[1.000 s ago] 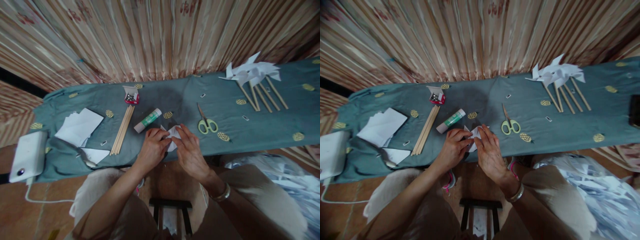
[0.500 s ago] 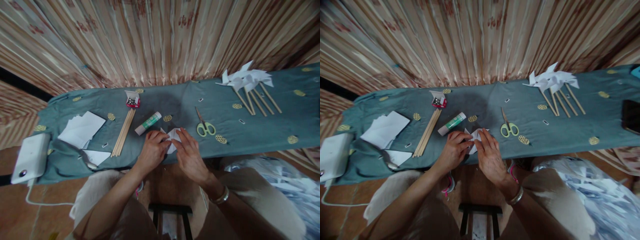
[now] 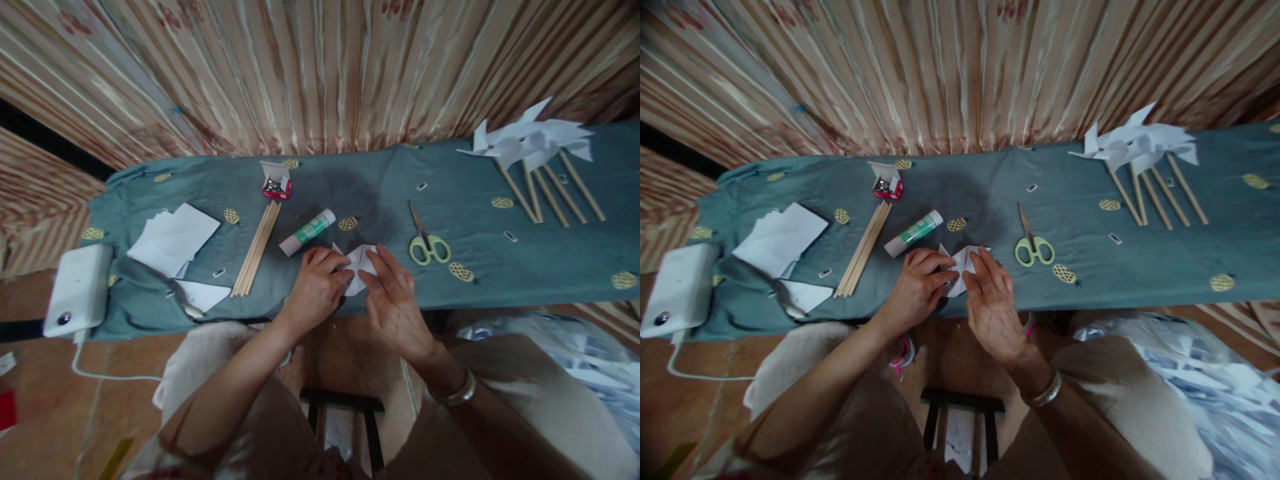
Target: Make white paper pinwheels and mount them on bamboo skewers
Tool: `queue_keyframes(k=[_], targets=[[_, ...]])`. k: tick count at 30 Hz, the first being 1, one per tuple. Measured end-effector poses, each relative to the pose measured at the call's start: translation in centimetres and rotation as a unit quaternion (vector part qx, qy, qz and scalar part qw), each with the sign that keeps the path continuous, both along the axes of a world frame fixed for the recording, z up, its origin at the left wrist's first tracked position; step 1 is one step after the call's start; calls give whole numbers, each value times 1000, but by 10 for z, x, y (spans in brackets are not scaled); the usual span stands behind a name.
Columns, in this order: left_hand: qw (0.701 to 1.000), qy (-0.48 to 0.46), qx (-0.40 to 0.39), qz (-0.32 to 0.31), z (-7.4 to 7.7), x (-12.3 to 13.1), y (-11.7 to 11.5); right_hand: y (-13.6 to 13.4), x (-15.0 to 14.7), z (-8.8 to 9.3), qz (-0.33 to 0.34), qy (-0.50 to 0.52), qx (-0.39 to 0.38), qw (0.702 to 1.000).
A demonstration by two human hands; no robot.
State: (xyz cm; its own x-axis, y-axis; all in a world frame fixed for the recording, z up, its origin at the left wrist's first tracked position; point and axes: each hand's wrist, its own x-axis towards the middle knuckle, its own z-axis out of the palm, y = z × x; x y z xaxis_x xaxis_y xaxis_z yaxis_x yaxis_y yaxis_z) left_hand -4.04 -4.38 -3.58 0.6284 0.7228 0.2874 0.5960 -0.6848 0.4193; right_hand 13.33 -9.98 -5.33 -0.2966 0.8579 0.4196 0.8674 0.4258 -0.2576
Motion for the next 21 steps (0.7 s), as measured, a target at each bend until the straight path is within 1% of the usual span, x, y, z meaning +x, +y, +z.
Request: queue_keyframes(k=[7, 10, 14, 21], targets=[[1000, 4, 2, -3, 0, -1, 0, -2, 1, -4, 1, 33, -31, 999], [1000, 7, -1, -4, 1, 0, 0, -3, 3, -3, 4, 44, -27, 999], [1000, 9, -5, -2, 2, 0, 0, -3, 4, -1, 10, 27, -15, 999], [1000, 7, -9, 1, 3, 1, -1, -3, 2, -4, 7, 16, -17, 1000]])
